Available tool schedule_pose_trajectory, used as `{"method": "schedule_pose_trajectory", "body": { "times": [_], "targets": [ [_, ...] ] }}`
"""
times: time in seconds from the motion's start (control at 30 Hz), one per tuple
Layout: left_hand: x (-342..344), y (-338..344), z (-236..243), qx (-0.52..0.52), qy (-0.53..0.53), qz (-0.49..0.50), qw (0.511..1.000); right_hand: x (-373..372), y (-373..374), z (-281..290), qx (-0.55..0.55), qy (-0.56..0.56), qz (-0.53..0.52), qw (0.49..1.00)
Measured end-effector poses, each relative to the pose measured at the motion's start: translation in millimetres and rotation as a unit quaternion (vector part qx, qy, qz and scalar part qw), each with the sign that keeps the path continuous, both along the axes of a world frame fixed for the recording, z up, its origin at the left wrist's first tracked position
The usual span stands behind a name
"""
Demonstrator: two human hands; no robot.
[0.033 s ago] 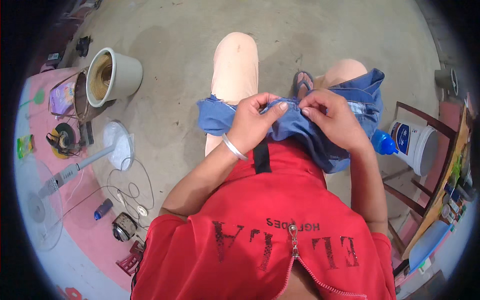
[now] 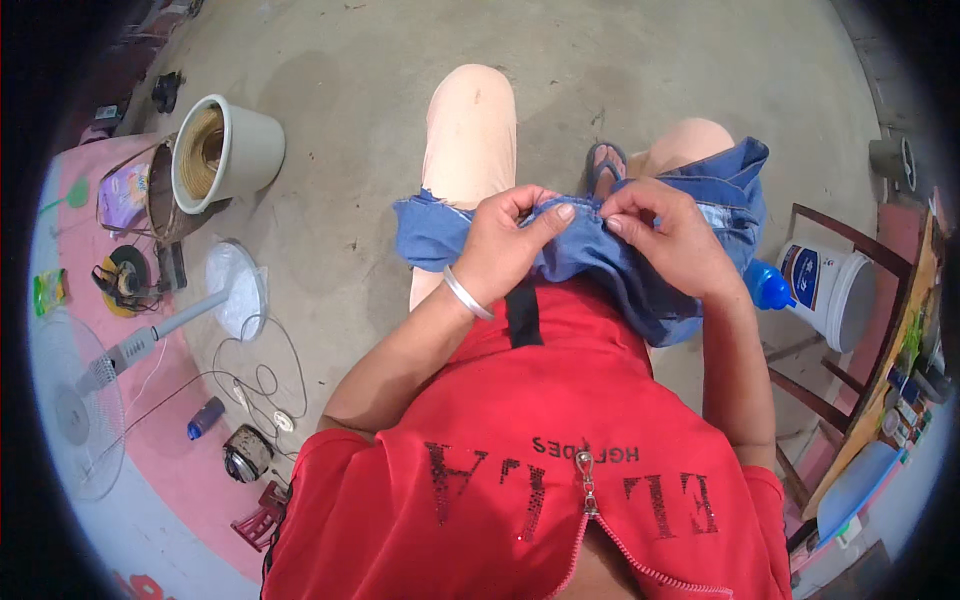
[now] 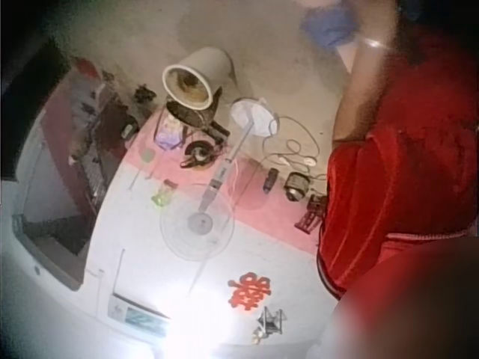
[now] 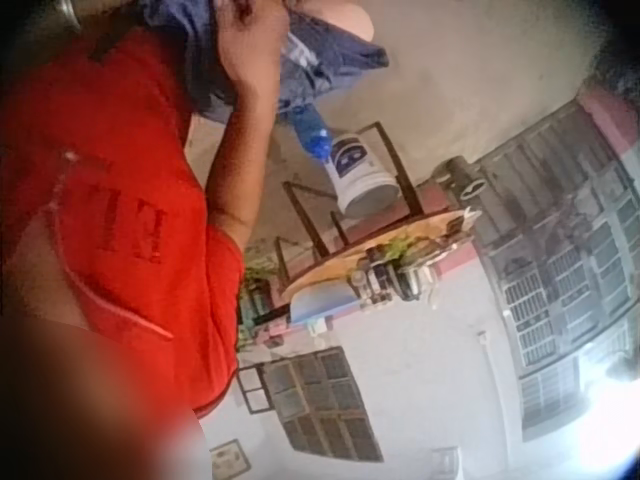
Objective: Manually sewing a denim garment using a needle and thread.
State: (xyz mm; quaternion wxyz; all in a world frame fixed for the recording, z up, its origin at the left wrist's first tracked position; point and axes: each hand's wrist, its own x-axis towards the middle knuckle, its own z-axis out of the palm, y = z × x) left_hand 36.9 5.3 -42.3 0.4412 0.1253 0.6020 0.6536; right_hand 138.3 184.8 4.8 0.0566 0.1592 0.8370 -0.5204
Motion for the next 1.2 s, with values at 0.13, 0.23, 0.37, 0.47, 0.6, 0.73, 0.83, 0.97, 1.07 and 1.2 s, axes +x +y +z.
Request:
{"method": "schedule_pose_trajectory", "body": {
  "times": [0.13,0.23,0.37,0.47,0.6,0.73,0.83,0.97,1.07,1.2],
  "targets": [
    [-1,0,1,0.019,-0.112,0.0,0.993,2,7,2,-0.097,-0.028,0.015,0.995],
    [-3,-2,-4,0.028,-0.179,-0.016,0.983,3,9,-8,-0.151,-0.03,0.011,0.988],
    [-1,-2,-9,0.05,-0.182,-0.032,0.981,1,5,-16,-0.179,-0.039,0.015,0.983],
    [-2,-1,-11,0.04,-0.15,-0.05,0.987,-2,3,-22,-0.187,-0.004,0.037,0.982],
    [-5,-7,-11,0.013,-0.093,-0.031,0.995,-1,7,-10,-0.163,-0.032,0.015,0.986],
    [-11,-10,-11,0.018,-0.079,-0.016,0.997,-2,12,-2,-0.103,-0.03,0.024,0.994],
    [-10,-9,-11,0.009,-0.099,-0.017,0.995,-1,13,-1,-0.103,-0.024,0.021,0.994],
    [-9,-8,-6,0.024,-0.093,-0.015,0.995,-3,9,3,-0.047,-0.03,0.031,0.998],
    [-2,-6,-1,0.003,-0.022,-0.017,1.0,-6,-2,4,0.003,-0.017,0.021,1.0],
    [5,-4,7,-0.025,0.084,-0.031,0.996,-11,-18,8,0.165,0.053,0.033,0.984]
  ]
}}
